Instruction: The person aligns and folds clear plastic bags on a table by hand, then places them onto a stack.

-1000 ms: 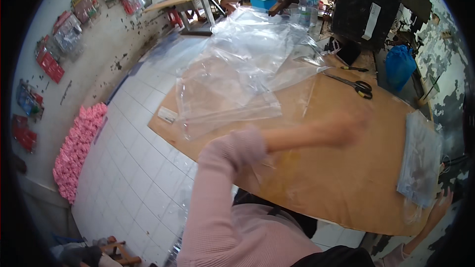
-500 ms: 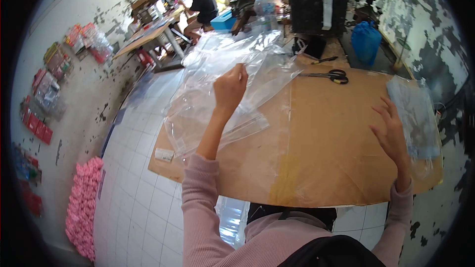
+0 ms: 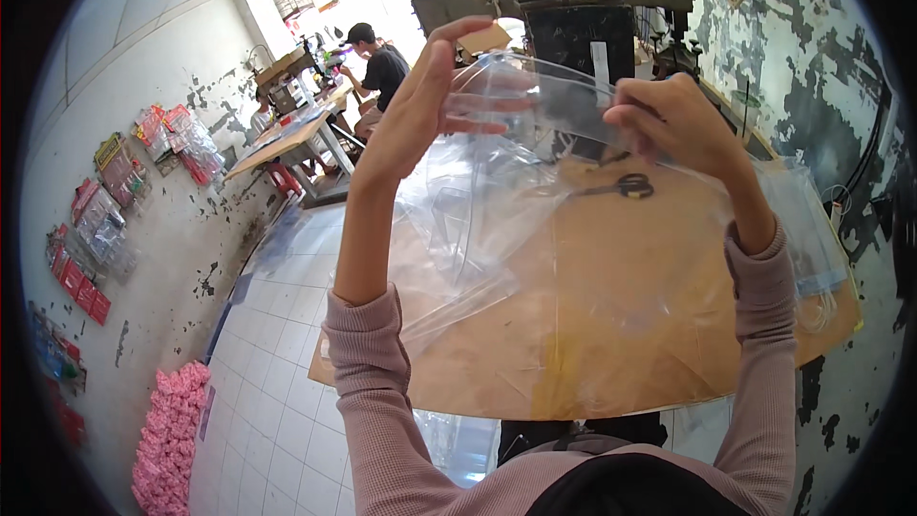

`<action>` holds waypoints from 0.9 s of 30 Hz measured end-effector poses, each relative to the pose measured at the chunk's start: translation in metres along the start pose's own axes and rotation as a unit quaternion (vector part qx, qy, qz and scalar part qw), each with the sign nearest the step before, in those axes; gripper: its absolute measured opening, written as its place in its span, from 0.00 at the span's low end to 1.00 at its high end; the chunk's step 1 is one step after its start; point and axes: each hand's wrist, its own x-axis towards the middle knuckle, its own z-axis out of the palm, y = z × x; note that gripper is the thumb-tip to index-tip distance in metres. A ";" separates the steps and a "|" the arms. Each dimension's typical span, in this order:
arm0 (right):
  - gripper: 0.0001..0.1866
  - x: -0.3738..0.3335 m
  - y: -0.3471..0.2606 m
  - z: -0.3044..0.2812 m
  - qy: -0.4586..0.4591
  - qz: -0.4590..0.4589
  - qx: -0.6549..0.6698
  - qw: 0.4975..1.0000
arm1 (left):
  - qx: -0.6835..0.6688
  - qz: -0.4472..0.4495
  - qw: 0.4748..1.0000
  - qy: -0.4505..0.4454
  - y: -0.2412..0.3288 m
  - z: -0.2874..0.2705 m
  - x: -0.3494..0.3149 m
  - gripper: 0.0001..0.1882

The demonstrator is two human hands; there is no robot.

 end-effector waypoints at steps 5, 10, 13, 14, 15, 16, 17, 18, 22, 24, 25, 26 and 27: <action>0.18 -0.029 0.011 -0.015 -0.050 0.096 0.052 0.993 | 0.012 -0.027 1.000 -0.008 -0.027 0.016 -0.002 0.14; 0.20 -0.088 0.046 0.025 -0.022 0.205 0.098 0.974 | 0.105 -0.065 0.989 -0.077 -0.091 0.047 0.039 0.10; 0.18 -0.129 0.080 0.056 -0.027 0.379 0.167 0.910 | 0.104 -0.092 0.975 -0.176 -0.161 0.081 0.057 0.14; 0.17 -0.143 0.102 0.065 -0.029 0.422 0.180 0.888 | 0.097 -0.096 0.974 -0.179 -0.180 0.083 0.053 0.14; 0.17 -0.168 0.125 0.069 -0.025 0.437 0.173 0.882 | 0.078 -0.088 0.982 -0.151 -0.196 0.088 0.049 0.17; 0.16 -0.194 0.148 0.074 -0.043 0.375 -0.066 0.924 | 0.065 -0.087 0.987 -0.117 -0.210 0.086 0.039 0.20; 0.15 -0.206 0.162 0.078 -0.061 0.283 -0.298 0.910 | 0.244 -0.105 0.952 -0.153 -0.227 0.078 0.029 0.27; 0.15 -0.206 0.162 0.069 -0.067 0.295 -0.300 0.905 | 0.329 -0.071 0.923 -0.185 -0.233 0.090 0.012 0.30; 0.18 -0.143 0.180 0.055 0.018 0.168 -0.339 0.926 | 0.395 -0.127 0.898 -0.150 -0.208 0.152 -0.058 0.30; 0.15 -0.092 0.196 0.073 -0.072 0.328 -0.177 0.925 | 0.490 -0.029 0.871 -0.004 -0.222 0.160 -0.078 0.32; 0.15 -0.091 0.201 0.088 -0.076 0.327 -0.171 0.926 | 0.492 -0.036 0.870 -0.006 -0.225 0.159 -0.080 0.32; 0.15 -0.095 0.207 0.108 -0.078 0.330 -0.185 0.922 | 0.469 -0.050 0.882 0.007 -0.229 0.157 -0.080 0.32; 0.15 -0.096 0.213 0.125 -0.078 0.330 -0.200 0.919 | 0.448 -0.062 0.892 0.023 -0.231 0.153 -0.079 0.32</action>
